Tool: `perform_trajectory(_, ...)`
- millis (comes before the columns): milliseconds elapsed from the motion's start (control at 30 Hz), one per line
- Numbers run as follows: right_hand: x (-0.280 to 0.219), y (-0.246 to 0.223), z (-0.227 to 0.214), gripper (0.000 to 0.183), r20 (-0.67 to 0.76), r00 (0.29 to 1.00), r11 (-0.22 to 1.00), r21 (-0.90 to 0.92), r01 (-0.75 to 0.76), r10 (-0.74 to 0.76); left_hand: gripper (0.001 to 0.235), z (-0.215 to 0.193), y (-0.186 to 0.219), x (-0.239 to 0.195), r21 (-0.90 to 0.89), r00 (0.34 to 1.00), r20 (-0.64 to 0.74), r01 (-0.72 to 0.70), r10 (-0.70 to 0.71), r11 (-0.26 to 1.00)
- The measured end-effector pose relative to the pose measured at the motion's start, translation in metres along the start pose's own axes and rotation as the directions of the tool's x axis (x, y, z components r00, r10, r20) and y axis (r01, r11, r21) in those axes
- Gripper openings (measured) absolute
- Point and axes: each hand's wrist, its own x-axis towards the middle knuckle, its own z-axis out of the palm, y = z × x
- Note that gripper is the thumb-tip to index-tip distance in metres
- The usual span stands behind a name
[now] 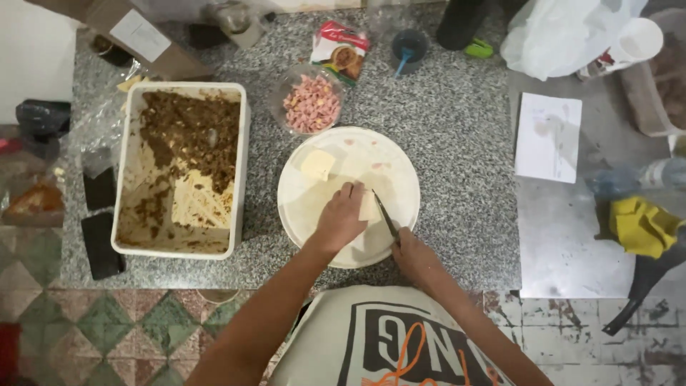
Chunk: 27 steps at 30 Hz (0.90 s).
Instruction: Preparing food by cutting cheese, adding diced meat, and cleaning the workspace
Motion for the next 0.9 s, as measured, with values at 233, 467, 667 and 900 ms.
perform_trajectory(233, -0.034, -0.019, -0.043, 0.025, -0.145, 0.981, 0.988, 0.062, 0.139, -0.129, 0.096, -0.01, 0.01, -0.015, -0.31, 0.986, -0.103, 0.096, -0.134, 0.946)
perform_trajectory(467, -0.069, -0.071, -0.064, 0.029, -0.138, 0.983, 0.99, 0.057, 0.129, -0.12, 0.061, 0.022, -0.015, -0.009, -0.289, 0.989, -0.135, 0.013, -0.055, 0.957)
perform_trajectory(667, -0.049, -0.072, -0.052, 0.027, -0.102, 0.985, 0.989, -0.055, 0.136, -0.141, 0.055, 0.025, -0.019, -0.006, -0.231, 0.985, -0.171, -0.02, -0.02, 0.973)
perform_trajectory(900, -0.022, -0.054, -0.028, 0.043, -0.013, 0.989, 0.963, -0.23, 0.143, -0.15, 0.054, 0.033, -0.028, -0.005, -0.214, 0.983, -0.182, -0.041, 0.001, 0.976)
